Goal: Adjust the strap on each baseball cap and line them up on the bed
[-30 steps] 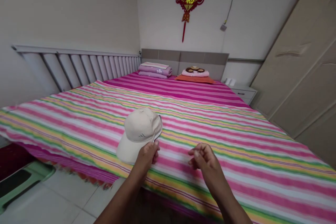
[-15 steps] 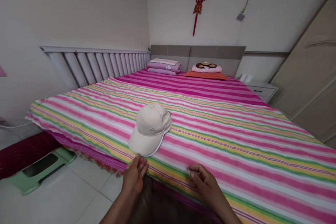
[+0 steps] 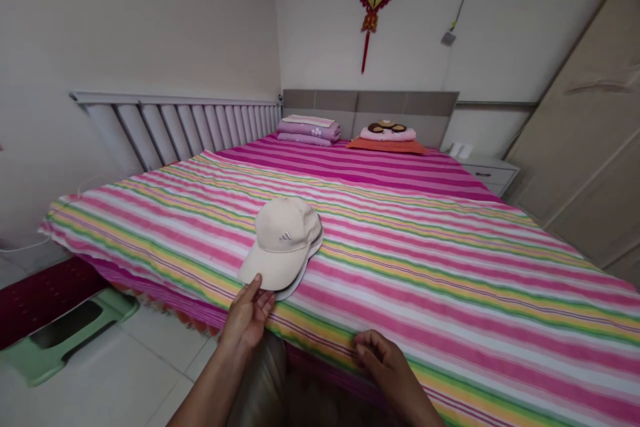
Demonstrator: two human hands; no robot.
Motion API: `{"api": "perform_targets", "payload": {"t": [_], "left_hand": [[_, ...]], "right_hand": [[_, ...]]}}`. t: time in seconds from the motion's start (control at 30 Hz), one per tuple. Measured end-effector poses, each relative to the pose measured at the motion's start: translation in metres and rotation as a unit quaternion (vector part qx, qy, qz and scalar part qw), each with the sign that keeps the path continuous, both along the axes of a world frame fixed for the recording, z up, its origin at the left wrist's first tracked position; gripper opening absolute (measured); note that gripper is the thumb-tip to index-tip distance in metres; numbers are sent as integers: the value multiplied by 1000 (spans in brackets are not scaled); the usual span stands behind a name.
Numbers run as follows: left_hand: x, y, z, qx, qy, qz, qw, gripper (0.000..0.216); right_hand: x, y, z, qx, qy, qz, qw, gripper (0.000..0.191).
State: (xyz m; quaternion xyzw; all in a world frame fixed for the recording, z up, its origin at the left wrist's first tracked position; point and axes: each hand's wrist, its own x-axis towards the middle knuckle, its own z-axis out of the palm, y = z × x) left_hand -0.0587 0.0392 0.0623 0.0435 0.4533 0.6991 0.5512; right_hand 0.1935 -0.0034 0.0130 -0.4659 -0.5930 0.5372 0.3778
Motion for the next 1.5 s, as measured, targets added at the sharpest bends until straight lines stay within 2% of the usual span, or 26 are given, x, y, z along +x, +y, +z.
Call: {"api": "perform_targets", "payload": {"t": [0.2, 0.4, 0.47, 0.57, 0.67, 0.73, 0.8, 0.87, 1.03, 1.1, 1.23, 1.4, 1.5], "left_hand": [[1, 6, 22, 118, -5, -43, 992, 14], [22, 5, 24, 184, -15, -104, 977, 31], [34, -1, 16, 182, -27, -141, 973, 36], [54, -14, -5, 153, -56, -196, 967, 39], [74, -31, -31, 129, -78, -244, 958, 33], [85, -42, -46, 101, -87, -269, 954, 31], [92, -50, -58, 79, -92, -287, 950, 31], [95, -56, -67, 79, -96, -317, 940, 31], [88, -57, -78, 156, -134, -422, 883, 31], [82, -49, -75, 177, -159, -431, 870, 31], [72, -27, -56, 156, -154, -446, 868, 40], [71, -3, -24, 150, -131, -470, 860, 43], [75, 3, -5, 189, -82, -493, 845, 38]], "right_hand": [[-1, -4, -2, -2, 0, -3, 1000, 31], [-5, -5, -3, -1, 22, 5, 1000, 37], [-5, -1, 9, -5, 69, 6, 998, 39], [1, 10, 41, 0, 185, -29, 982, 39], [6, 20, 77, 5, 361, -55, 931, 43], [8, 24, 94, 0, 433, -91, 897, 36], [8, 25, 102, -13, 458, -139, 878, 26], [7, 22, 104, -30, 460, -169, 871, 24], [14, 7, 100, -30, 467, -188, 863, 29], [21, 2, 99, -30, 478, -191, 857, 29], [34, -7, 95, -43, 485, -199, 850, 30], [47, -21, 83, -59, 432, -187, 880, 26], [55, -31, 76, -54, 391, -174, 902, 31]]}}
